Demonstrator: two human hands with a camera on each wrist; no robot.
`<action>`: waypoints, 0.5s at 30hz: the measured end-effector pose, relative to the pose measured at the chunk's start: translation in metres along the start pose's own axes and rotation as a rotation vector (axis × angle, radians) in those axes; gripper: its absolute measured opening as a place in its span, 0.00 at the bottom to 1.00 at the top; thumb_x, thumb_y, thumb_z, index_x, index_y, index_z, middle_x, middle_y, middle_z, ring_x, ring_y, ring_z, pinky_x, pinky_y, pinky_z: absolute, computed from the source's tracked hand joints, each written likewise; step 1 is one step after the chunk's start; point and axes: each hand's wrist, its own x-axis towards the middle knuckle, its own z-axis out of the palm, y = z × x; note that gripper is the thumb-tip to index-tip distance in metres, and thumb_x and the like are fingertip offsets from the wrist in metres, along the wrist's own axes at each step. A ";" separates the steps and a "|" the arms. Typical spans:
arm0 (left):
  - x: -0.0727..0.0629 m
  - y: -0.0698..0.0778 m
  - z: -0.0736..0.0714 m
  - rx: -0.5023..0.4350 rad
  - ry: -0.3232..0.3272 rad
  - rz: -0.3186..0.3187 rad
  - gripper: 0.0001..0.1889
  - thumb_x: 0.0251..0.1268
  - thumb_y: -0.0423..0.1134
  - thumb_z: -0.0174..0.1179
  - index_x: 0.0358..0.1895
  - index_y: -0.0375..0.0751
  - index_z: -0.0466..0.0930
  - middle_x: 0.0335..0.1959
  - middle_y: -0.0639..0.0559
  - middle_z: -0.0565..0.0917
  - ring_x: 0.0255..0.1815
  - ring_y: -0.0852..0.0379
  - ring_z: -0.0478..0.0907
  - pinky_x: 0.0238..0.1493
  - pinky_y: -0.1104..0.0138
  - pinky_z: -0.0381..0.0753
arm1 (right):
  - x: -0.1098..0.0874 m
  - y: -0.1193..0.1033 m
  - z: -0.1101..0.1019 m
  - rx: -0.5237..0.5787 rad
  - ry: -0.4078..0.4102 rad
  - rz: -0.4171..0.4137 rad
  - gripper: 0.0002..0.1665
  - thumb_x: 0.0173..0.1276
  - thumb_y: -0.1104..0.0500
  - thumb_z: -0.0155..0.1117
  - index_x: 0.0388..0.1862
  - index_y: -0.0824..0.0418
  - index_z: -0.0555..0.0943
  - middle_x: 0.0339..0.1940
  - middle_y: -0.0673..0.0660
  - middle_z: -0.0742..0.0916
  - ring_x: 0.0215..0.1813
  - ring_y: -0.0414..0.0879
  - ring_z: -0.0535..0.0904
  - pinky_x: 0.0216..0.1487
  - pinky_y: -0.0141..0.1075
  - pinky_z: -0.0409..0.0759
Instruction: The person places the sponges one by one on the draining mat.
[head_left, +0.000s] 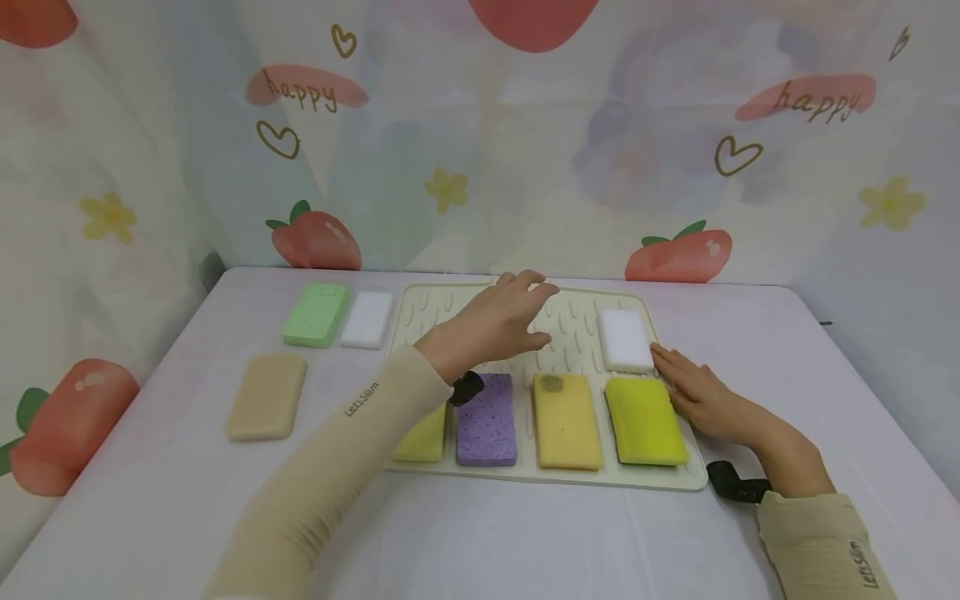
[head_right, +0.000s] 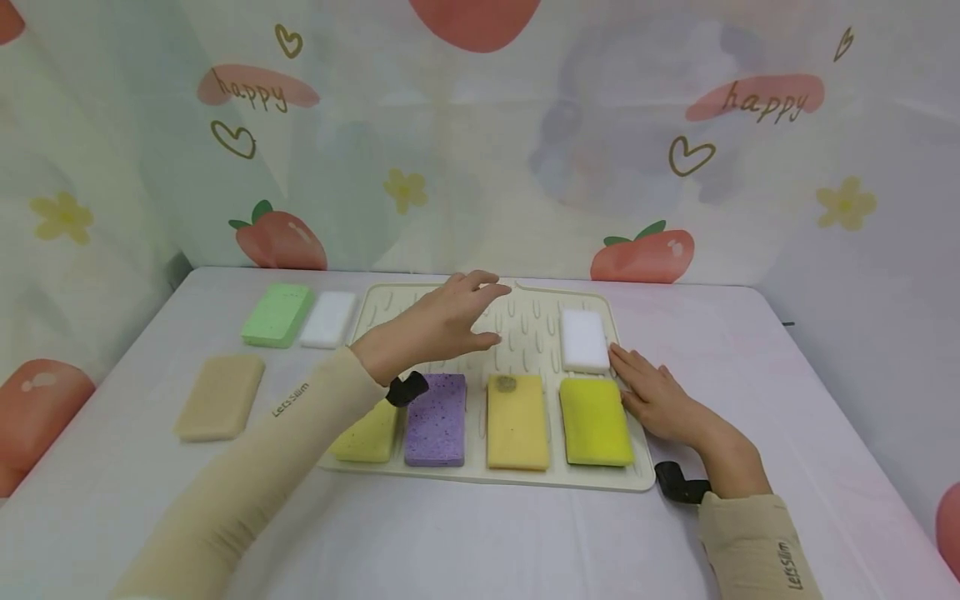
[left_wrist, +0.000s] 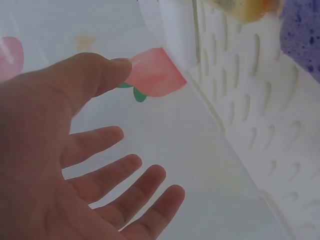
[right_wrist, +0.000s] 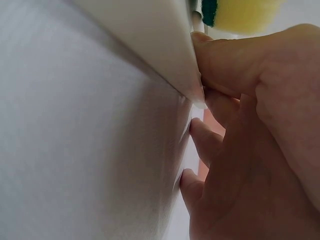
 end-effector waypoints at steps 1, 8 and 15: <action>-0.004 -0.003 0.000 0.004 0.012 0.002 0.35 0.70 0.52 0.60 0.76 0.47 0.60 0.75 0.46 0.63 0.73 0.46 0.64 0.69 0.58 0.71 | 0.000 0.000 0.000 -0.001 0.000 0.000 0.37 0.80 0.58 0.46 0.80 0.67 0.47 0.80 0.72 0.50 0.77 0.78 0.39 0.67 0.78 0.31; -0.033 -0.019 0.005 -0.018 0.057 -0.022 0.35 0.69 0.50 0.62 0.75 0.44 0.61 0.75 0.44 0.64 0.72 0.44 0.65 0.69 0.55 0.71 | -0.001 -0.002 -0.001 -0.009 -0.002 0.011 0.37 0.80 0.58 0.46 0.80 0.68 0.47 0.80 0.72 0.51 0.78 0.77 0.39 0.68 0.78 0.31; -0.060 -0.035 0.012 -0.065 0.111 -0.052 0.34 0.68 0.48 0.62 0.74 0.42 0.63 0.74 0.43 0.66 0.69 0.43 0.67 0.68 0.54 0.72 | -0.002 -0.003 -0.001 -0.006 -0.003 0.001 0.36 0.80 0.58 0.45 0.80 0.69 0.48 0.80 0.73 0.51 0.77 0.78 0.39 0.68 0.78 0.32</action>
